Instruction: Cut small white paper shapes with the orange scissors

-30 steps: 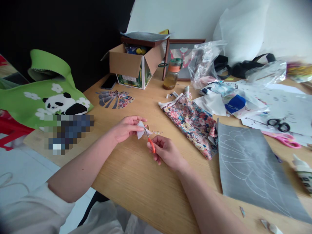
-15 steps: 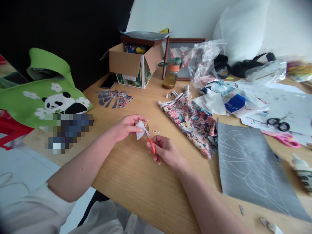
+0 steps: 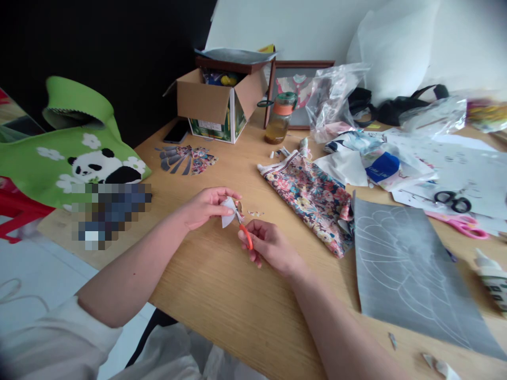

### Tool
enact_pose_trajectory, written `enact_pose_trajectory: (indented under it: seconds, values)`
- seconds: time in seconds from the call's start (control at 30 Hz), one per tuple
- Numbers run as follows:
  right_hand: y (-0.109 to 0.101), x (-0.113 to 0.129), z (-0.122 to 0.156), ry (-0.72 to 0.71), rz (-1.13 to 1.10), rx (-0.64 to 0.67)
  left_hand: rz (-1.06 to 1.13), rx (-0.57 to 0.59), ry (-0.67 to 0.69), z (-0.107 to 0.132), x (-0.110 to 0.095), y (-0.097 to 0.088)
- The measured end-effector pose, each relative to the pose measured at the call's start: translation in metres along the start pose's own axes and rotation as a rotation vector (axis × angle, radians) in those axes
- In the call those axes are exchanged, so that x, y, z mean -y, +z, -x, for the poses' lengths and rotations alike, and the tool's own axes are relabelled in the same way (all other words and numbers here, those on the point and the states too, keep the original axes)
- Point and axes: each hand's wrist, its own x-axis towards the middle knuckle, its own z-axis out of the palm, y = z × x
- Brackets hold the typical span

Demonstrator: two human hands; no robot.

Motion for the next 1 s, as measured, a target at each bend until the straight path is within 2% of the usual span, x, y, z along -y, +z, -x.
enact_pose_trajectory:
  seconds: [1.0]
  values:
    - [0.0005, -0.0017, 0.0003, -0.009, 0.082, -0.021, 0.003, 0.010, 0.010, -0.0006, 0.0017, -0.0020]
